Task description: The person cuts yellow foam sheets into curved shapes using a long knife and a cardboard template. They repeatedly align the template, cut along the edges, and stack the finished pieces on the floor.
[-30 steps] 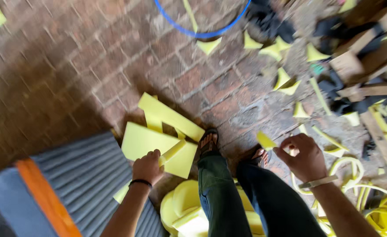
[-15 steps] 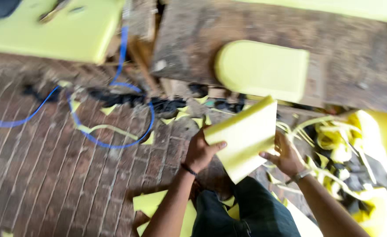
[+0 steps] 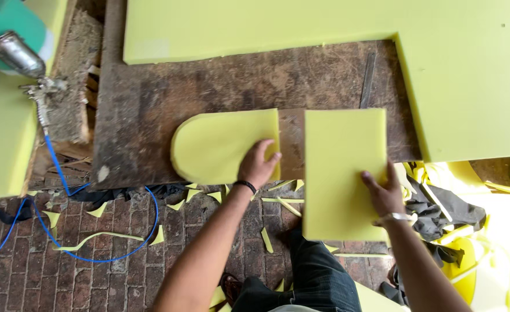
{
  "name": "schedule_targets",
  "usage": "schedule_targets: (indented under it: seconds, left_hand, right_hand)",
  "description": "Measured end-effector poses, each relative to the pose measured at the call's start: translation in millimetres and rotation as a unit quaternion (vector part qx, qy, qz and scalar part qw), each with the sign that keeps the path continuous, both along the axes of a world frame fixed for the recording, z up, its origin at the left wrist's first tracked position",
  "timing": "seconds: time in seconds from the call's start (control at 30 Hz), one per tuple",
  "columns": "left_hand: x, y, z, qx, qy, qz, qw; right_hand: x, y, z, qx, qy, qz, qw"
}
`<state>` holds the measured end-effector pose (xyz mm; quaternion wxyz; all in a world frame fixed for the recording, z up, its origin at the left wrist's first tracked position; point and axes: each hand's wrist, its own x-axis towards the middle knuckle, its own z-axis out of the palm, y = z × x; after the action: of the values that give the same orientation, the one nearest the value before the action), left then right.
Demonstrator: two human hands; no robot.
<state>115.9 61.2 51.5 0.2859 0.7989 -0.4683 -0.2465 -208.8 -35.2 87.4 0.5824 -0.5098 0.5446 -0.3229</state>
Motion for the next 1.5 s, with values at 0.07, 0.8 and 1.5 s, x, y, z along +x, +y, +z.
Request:
schedule_targets:
  seconds: [0.07,0.8,1.5]
  left_hand:
    - [18.3,-28.1,-15.6,0.041,-0.093,-0.005,0.995]
    - [43.9,-34.0,-52.5,0.149,-0.224,-0.018,0.963]
    - [38.7,-32.8,-55.3,0.189,-0.212,-0.055,0.957]
  right_hand:
    - [23.7,-26.5,-8.5,-0.049,0.125,0.018,0.991]
    - [110.9,-44.7,-49.6,0.012,0.218,0.039,0.975]
    - [120.3,-44.0,-43.6,-0.157,0.551,0.217,0.790]
